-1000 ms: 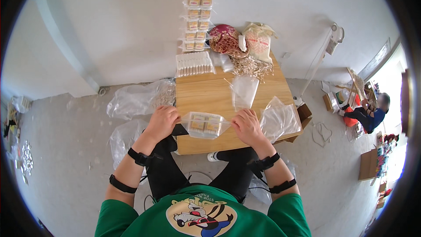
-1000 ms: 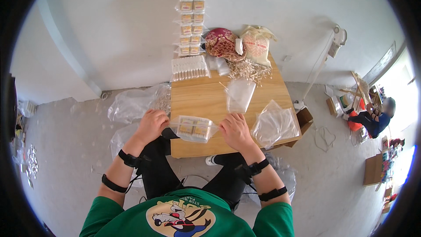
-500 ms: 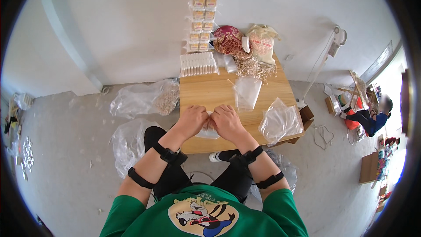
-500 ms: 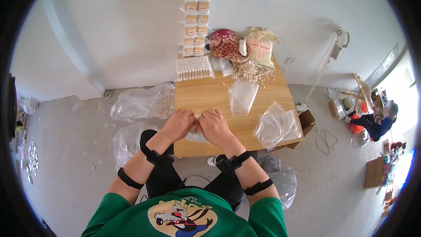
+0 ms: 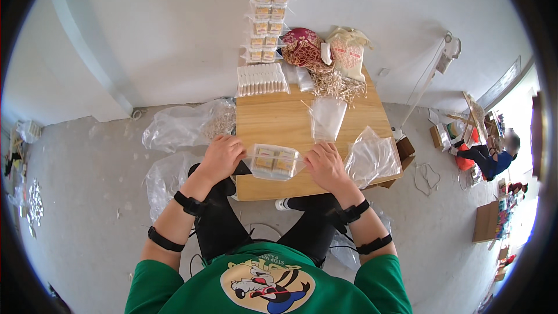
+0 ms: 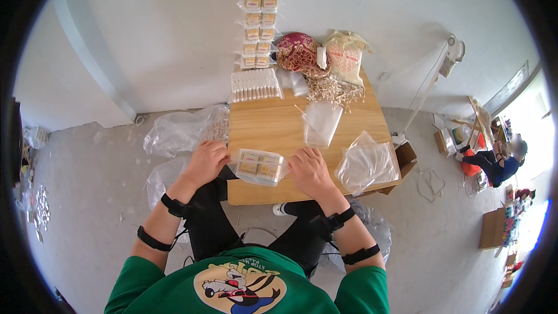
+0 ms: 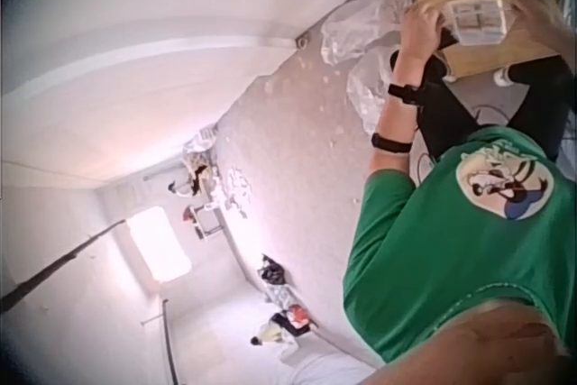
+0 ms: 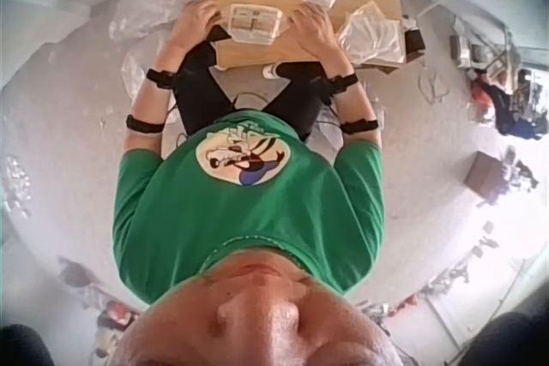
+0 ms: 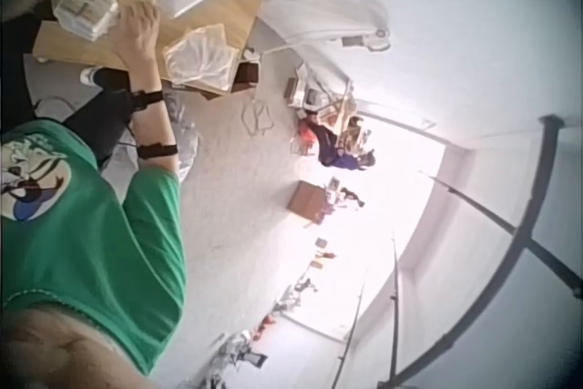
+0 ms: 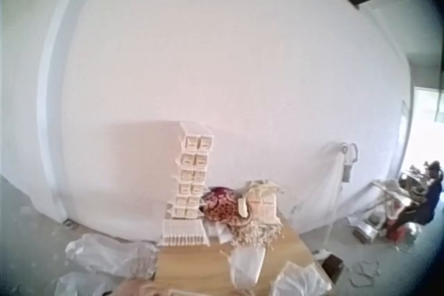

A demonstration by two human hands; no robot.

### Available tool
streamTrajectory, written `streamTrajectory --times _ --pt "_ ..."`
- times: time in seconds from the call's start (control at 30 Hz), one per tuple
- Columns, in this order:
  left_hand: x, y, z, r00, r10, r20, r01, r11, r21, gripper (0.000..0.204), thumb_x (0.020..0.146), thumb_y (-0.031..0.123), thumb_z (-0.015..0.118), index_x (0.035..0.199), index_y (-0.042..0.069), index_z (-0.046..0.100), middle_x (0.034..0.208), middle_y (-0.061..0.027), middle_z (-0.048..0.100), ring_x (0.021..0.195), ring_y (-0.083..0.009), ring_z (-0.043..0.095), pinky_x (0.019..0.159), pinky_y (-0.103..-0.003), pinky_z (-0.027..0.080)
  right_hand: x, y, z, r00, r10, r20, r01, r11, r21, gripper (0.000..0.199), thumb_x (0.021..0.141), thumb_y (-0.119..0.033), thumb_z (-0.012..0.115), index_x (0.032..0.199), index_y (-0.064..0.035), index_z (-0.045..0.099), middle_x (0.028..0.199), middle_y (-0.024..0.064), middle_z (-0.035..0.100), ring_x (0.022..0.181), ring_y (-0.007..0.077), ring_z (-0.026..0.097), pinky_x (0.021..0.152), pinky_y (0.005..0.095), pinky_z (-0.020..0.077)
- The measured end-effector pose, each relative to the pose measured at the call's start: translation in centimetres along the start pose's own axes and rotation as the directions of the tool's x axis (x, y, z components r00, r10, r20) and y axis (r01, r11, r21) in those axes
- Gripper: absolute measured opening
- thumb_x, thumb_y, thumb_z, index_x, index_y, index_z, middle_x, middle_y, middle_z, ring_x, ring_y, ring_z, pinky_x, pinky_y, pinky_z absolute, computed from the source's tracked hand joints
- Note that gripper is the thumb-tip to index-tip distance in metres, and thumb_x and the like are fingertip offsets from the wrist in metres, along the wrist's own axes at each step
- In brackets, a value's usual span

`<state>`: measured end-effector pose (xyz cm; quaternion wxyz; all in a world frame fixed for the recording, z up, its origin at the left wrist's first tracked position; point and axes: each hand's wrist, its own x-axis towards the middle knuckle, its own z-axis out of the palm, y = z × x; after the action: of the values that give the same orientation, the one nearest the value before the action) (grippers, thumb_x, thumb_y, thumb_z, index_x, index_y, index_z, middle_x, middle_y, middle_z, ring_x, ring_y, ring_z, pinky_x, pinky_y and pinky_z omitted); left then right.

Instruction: Placing small boxed items into a plastic sleeve or tray and then into a larger plastic bag.

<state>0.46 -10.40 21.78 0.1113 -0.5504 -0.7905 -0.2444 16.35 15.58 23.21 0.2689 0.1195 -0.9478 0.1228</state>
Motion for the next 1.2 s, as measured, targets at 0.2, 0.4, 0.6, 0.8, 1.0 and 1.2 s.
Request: streamTrajectory --times 0.2,0.4,0.6,0.8,1.0,1.2 --pt "-0.9 -1.2 -0.8 0.997 -0.011 -0.081 0.011 1.0 -0.004 0.009 0.073 0.009 0.068 0.076 0.007 0.06 0.083 -0.004 0.06 0.084 -0.0249 0.059 0.076 -0.037 0.044 -1.0 1.1 -0.8 0.999 0.042 -0.011 -0.042 0.999 0.011 0.013 0.07 -0.005 0.069 0.076 -0.0058 0.058 0.08 0.0076 0.057 0.083 0.0275 0.057 0.077 0.039 0.0443" --pt "-1.8 -2.7 -2.7 0.953 -0.266 -0.146 0.258 0.964 -0.07 0.01 0.075 0.01 0.068 0.078 0.006 0.059 0.084 -0.0057 0.061 0.083 -0.0281 0.059 0.075 -0.041 0.045 -2.0 2.4 -2.6 0.983 0.175 0.061 -0.169 0.982 -0.089 0.011 0.072 -0.01 0.068 0.079 -0.0066 0.06 0.082 0.0083 0.057 0.087 0.0282 0.056 0.079 0.0402 0.0437" --pt "1.4 3.1 1.2 0.992 -0.025 -0.124 0.009 0.991 -0.134 0.016 0.072 0.013 0.071 0.081 0.006 0.061 0.087 -0.0049 0.059 0.085 -0.0261 0.059 0.078 -0.038 0.045 0.9 -1.5 -0.2 0.996 0.081 0.04 -0.081 0.997 -0.012 0.022 0.069 -0.016 0.073 0.083 -0.0062 0.058 0.084 0.0088 0.057 0.087 0.0287 0.055 0.079 0.0397 0.0429" --pt "2.0 2.5 2.8 0.997 0.026 -0.076 -0.032 0.996 -0.082 0.017 0.071 0.011 0.07 0.083 0.007 0.058 0.083 -0.0051 0.058 0.083 -0.0242 0.058 0.077 -0.037 0.044 3.3 -3.4 2.0 0.997 0.041 0.062 -0.037 0.998 -0.053 0.032 0.066 -0.023 0.077 0.084 -0.0054 0.057 0.081 0.0085 0.055 0.085 0.0273 0.055 0.078 0.039 0.0433" --pt "2.3 3.0 3.7 0.986 0.008 -0.164 -0.03 0.991 -0.134 0.011 0.076 0.008 0.066 0.083 0.006 0.058 0.083 -0.0065 0.059 0.086 -0.0273 0.059 0.076 -0.039 0.045 4.3 -2.8 4.9 0.986 -0.041 0.161 0.038 0.999 0.023 0.022 0.075 -0.023 0.069 0.084 -0.008 0.055 0.076 0.008 0.055 0.078 0.0288 0.058 0.069 0.0388 0.0465" --pt "-1.5 1.0 5.3 0.757 -0.456 -0.468 0.342 0.887 -0.31 0.019 0.087 0.007 0.058 0.105 0.001 0.056 0.106 -0.0178 0.058 0.099 -0.0361 0.056 0.086 -0.041 0.045 4.3 -1.4 7.1 0.928 0.292 0.23 -0.327 0.936 0.133 0.015 0.09 -0.019 0.055 0.087 -0.0047 0.053 0.078 0.0151 0.061 0.07 0.0348 0.062 0.06 0.0449 0.0482"
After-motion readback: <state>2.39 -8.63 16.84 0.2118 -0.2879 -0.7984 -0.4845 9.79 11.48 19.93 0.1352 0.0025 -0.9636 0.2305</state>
